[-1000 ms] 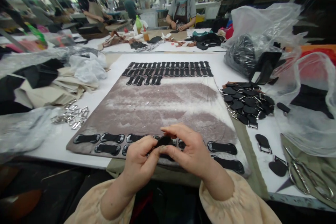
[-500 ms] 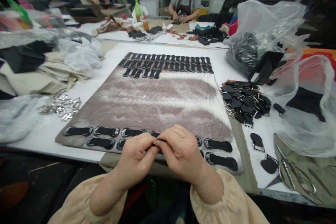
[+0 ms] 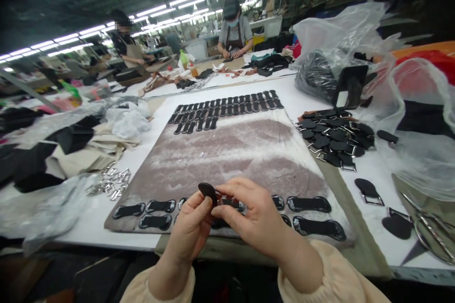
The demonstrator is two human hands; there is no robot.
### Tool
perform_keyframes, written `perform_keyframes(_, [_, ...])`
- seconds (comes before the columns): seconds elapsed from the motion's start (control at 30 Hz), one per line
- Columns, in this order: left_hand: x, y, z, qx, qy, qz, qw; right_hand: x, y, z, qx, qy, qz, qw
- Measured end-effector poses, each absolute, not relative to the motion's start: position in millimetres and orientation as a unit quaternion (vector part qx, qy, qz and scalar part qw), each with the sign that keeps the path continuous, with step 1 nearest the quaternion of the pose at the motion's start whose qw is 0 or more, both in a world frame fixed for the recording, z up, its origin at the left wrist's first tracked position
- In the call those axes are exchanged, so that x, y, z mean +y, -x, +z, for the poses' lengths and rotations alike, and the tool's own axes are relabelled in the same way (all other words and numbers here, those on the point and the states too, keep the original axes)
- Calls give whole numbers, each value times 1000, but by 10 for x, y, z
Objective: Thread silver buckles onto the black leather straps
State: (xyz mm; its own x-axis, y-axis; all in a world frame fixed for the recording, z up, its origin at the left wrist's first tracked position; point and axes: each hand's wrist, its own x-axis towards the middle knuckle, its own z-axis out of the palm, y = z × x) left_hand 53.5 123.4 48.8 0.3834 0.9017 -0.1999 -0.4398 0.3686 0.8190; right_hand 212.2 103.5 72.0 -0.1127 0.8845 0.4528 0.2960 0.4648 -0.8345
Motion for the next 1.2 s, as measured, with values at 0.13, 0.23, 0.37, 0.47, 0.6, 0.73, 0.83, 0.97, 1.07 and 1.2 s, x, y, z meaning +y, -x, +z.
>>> perform_keyframes(0.13, [1204, -591, 454, 347, -387, 420, 744, 1022, -2070, 725, -679, 461, 262, 507])
perform_keyframes(0.23, [1183, -606, 424, 352, -439, 409, 718, 1001, -2077, 737, -682, 486, 235, 493])
perform_keyframes(0.37, [1136, -618, 398, 383, -531, 424, 626, 965, -2084, 751, -716, 489, 168, 469])
perform_keyframes(0.47, [1107, -634, 391, 420, -570, 434, 557, 964, -2063, 711, -726, 491, 128, 464])
perform_keyframes(0.6, [1134, -609, 402, 437, -586, 437, 524, 999, -2080, 623, -710, 484, 184, 478])
perform_keyframes(0.73, [1194, -544, 448, 397, -637, 386, 536, 1016, -2170, 637, -674, 471, 316, 473])
perform_keyframes(0.83, [1200, -525, 488, 375, -698, 352, 498, 1008, -2202, 712, -687, 462, 293, 479])
perform_keyframes(0.97, [1152, -553, 520, 377, -739, 340, 443, 997, -2159, 754, -738, 457, 210, 450])
perform_keyframes(1.07, [1116, -584, 511, 395, -737, 339, 432, 1001, -2108, 710, -751, 480, 148, 428])
perform_keyframes(1.2, [1116, -610, 463, 425, -655, 352, 516, 1034, -2114, 652, -729, 504, 156, 435])
